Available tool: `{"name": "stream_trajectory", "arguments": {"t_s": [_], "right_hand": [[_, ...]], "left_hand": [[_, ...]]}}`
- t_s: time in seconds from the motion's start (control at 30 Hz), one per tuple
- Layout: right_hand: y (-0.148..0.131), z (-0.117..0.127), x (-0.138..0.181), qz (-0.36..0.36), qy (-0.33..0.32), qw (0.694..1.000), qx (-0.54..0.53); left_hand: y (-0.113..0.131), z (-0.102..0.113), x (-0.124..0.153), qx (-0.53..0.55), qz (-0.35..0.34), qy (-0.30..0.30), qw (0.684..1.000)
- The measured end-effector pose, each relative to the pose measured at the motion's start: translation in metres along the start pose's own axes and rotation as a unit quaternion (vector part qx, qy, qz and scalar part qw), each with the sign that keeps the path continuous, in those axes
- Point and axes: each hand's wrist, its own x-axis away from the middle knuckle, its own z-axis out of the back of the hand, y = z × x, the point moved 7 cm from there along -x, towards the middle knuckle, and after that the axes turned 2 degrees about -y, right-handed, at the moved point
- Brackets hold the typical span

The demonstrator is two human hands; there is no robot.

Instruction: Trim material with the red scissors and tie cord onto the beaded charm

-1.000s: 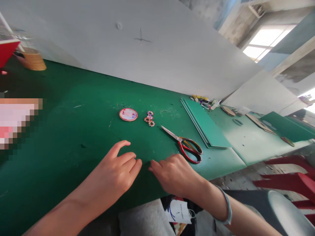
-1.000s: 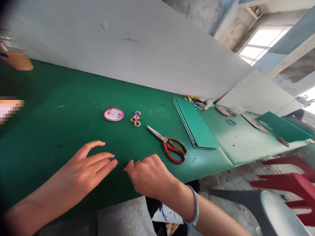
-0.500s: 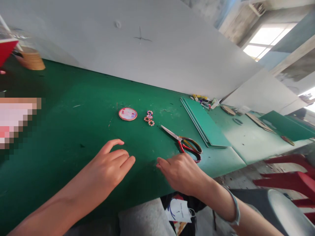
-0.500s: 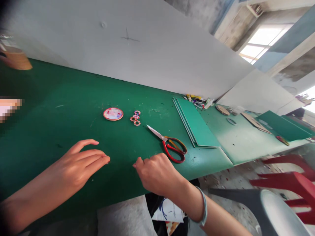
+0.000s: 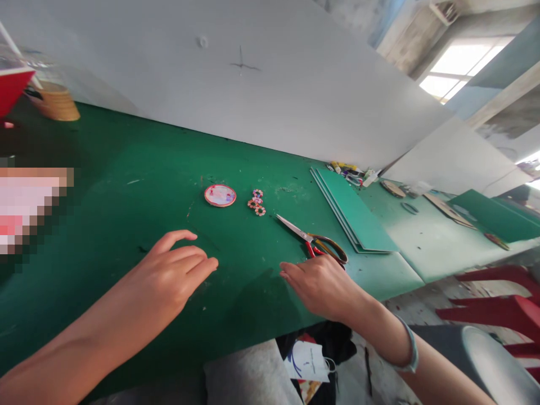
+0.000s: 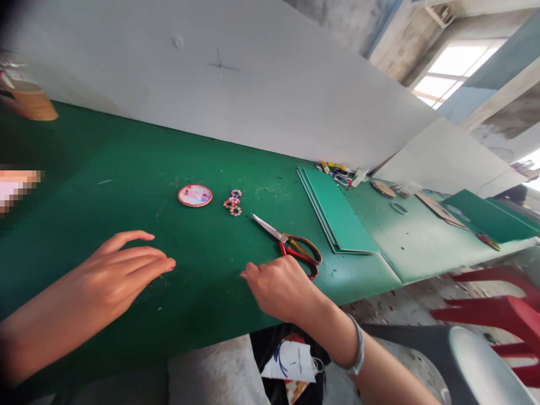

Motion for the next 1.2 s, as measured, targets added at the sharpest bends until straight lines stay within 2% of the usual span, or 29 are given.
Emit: {"name": "stream_trajectory", "arguments": {"t_s": [0.2,0.4,0.6,0.73,0.87,1.0,1.2], "right_hand": [[0.009,-0.006,0.002,-0.004,-0.011,0.999,-0.031],[0.015,-0.009,0.002,-0.011,-0.034,0.999,-0.028],[0.016,-0.008,0.004,-0.003,-0.045,0.998,-0.039],[0.019,-0.008,0.007,0.001,-0.051,0.998,-0.039],[0.022,-0.009,0.01,-0.008,-0.066,0.997,-0.029],[0.023,-0.009,0.011,-0.016,-0.072,0.997,-0.022],[0.024,-0.011,0.01,-0.025,-0.094,0.995,-0.029]], "left_hand": [[-0.006,-0.005,0.007,-0.049,-0.014,-0.003,0.999],[-0.014,-0.008,0.014,-0.084,-0.077,-0.038,0.993],[-0.024,-0.005,0.02,-0.073,-0.062,-0.022,0.995],[-0.023,-0.003,0.023,-0.056,-0.065,-0.008,0.996],[-0.026,-0.003,0.032,-0.025,-0.016,0.008,1.0],[-0.034,-0.005,0.04,-0.018,0.002,0.012,1.0],[-0.039,0.002,0.039,0.001,-0.003,0.043,0.999]]}}
